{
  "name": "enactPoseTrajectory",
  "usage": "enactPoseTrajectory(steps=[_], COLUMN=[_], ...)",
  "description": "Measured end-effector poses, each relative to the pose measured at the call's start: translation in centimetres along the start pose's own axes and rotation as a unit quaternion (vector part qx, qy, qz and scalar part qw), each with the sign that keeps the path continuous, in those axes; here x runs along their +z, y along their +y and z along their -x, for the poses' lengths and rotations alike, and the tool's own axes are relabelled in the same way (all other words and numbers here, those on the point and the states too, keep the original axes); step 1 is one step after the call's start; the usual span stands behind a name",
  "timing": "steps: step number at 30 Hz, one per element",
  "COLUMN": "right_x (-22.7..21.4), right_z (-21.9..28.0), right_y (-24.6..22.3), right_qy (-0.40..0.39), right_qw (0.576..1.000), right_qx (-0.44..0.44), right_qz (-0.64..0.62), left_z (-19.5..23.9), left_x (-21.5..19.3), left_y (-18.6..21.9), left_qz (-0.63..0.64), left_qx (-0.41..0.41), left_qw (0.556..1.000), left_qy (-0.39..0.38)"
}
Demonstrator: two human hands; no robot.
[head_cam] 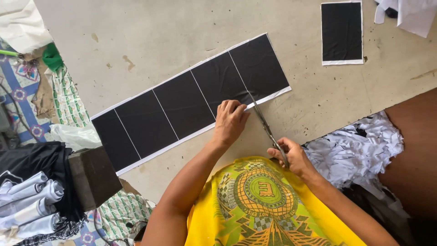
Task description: A worker uses industrial scissors to cut multiple rectangular pieces of fabric from a pre-marked strip on a cutting table.
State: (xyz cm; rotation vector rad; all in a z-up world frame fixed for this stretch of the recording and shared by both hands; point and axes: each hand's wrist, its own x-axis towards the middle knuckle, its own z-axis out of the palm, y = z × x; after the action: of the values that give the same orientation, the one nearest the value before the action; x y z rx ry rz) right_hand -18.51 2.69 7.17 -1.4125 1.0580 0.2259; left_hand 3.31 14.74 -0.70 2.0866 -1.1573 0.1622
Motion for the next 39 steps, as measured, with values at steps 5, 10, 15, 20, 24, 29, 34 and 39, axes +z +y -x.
enactPoseTrajectory(steps=[5,10,15,20,24,29,34,39], right_x=[-0.6,-0.6,-0.6,-0.6,-0.6,-0.6,0.5,1.1], right_z=[-0.7,0.0,0.6,-0.1,-0.4,-1.3,-3.1,-4.1], right_y=[-0.7,-2.2,-3.8,-2.6,-2.3,-2.9,-4.9,-5.6], right_qy=[0.002,-0.001,0.004,0.004,0.006,-0.016,-0.006,0.002], right_qw=[1.0,0.999,0.999,1.0,1.0,1.0,0.999,0.999], right_qx=[0.004,0.014,0.008,-0.001,0.001,-0.001,-0.03,-0.045], right_qz=[0.02,0.034,0.032,0.023,0.017,0.021,0.024,0.027], left_z=[-0.5,-0.8,-1.1,-1.2,-1.4,-1.3,-1.0,-0.9], left_x=[-0.4,0.1,0.7,0.5,0.3,0.0,0.4,0.7], left_y=[0.5,0.9,1.2,1.5,1.7,1.7,1.3,1.0], left_qz=[-0.004,-0.041,-0.055,-0.075,-0.079,-0.065,-0.051,-0.04], left_qx=[-0.016,-0.014,-0.022,-0.026,-0.029,-0.038,-0.03,-0.028], left_qw=[1.0,0.998,0.998,0.996,0.996,0.997,0.998,0.999], left_qy=[-0.016,-0.037,-0.034,-0.032,-0.035,-0.035,-0.015,0.006])
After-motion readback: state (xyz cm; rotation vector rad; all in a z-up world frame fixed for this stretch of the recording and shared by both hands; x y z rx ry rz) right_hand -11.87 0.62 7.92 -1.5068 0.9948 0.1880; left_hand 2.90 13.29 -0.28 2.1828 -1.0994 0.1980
